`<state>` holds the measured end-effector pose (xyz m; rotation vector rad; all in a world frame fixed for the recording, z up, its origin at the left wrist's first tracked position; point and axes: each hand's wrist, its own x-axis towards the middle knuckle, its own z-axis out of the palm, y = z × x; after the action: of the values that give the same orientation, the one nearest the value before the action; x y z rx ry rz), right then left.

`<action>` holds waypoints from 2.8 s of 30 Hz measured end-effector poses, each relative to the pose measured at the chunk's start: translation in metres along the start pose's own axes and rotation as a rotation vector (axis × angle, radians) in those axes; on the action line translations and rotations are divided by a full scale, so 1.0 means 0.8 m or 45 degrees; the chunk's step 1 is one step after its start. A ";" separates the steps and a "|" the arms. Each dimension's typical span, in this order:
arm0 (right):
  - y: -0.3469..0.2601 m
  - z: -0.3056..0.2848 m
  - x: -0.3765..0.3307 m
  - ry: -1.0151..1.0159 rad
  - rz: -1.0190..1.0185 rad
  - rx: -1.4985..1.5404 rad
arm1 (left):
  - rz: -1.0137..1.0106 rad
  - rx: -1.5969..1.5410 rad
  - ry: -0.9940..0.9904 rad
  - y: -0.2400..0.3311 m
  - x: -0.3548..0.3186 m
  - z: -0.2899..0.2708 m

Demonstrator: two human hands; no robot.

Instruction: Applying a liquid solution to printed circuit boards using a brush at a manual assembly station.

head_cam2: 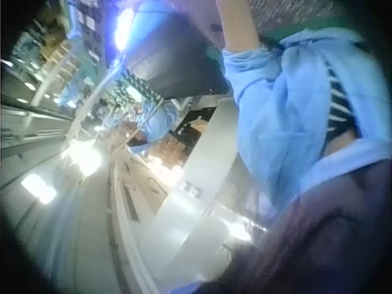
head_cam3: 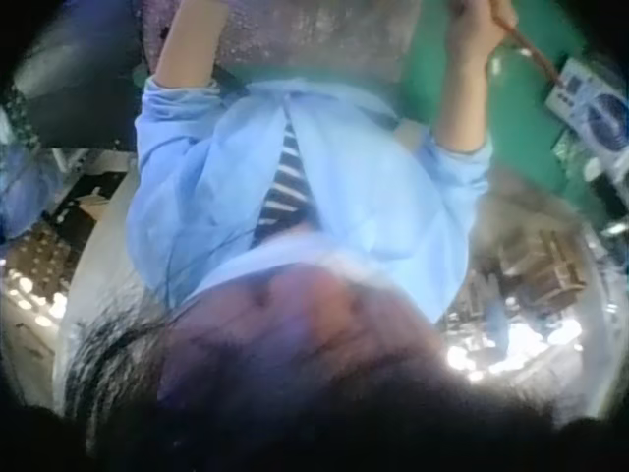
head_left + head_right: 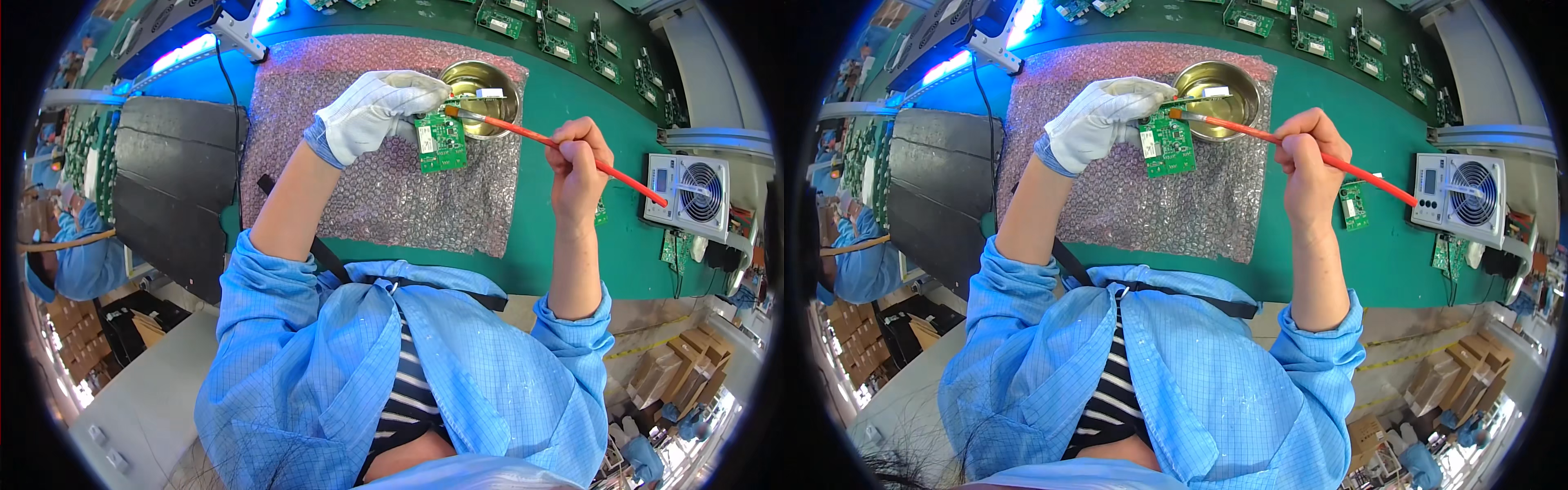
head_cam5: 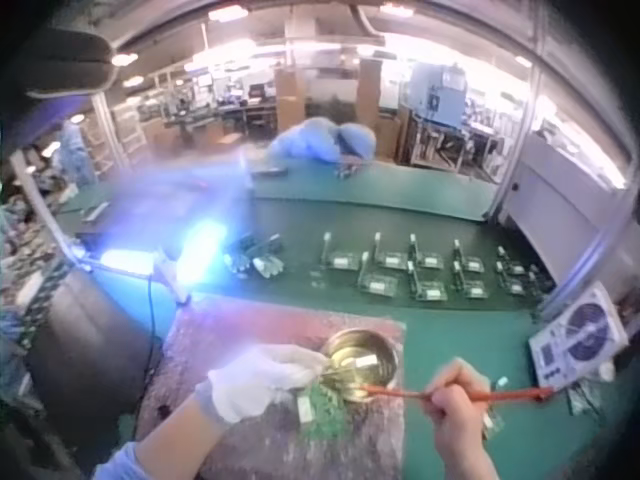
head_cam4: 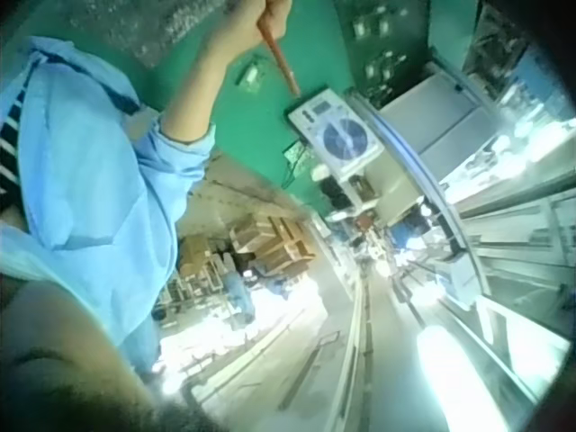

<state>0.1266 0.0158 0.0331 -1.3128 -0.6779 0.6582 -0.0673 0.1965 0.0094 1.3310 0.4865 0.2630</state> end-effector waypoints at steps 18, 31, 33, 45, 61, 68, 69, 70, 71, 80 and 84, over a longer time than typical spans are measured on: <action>0.005 -0.004 -0.013 -0.049 -0.105 -0.136 | 0.018 -0.084 0.144 0.006 -0.006 0.004; 0.001 -0.013 -0.033 -0.020 -0.281 -0.097 | 0.163 -0.340 0.229 0.000 -0.004 -0.002; -0.003 -0.013 -0.032 -0.040 -0.299 -0.119 | 0.160 -0.302 0.250 0.003 -0.005 0.000; -0.016 0.026 -0.031 -0.202 -0.655 -0.536 | 0.232 -0.015 0.278 0.012 -0.007 0.018; -0.009 -0.001 -0.037 -0.116 -0.577 -0.385 | 0.240 -0.090 0.234 0.006 -0.006 0.012; -0.005 -0.004 -0.020 0.028 -0.438 -0.175 | 0.184 0.066 0.228 0.012 -0.008 0.019; -0.003 -0.006 -0.018 0.043 -0.471 -0.157 | 0.193 0.025 0.220 0.012 -0.008 0.018; -0.001 -0.006 -0.016 -0.043 -0.417 -0.128 | 0.221 -0.009 0.193 0.012 -0.008 0.019; 0.001 -0.008 -0.015 -0.160 -0.337 -0.112 | 0.203 -0.015 0.217 0.012 -0.009 0.017; 0.015 -0.003 -0.041 -0.023 -0.382 -0.206 | 0.285 -0.248 0.271 -0.002 -0.004 0.007; 0.015 0.003 -0.040 0.196 -0.347 -0.073 | 0.312 -0.350 0.288 -0.006 -0.004 0.008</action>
<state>0.1034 -0.0052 0.0189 -1.2798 -0.7372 0.3155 -0.0676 0.1888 0.0067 1.0950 0.4571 0.6654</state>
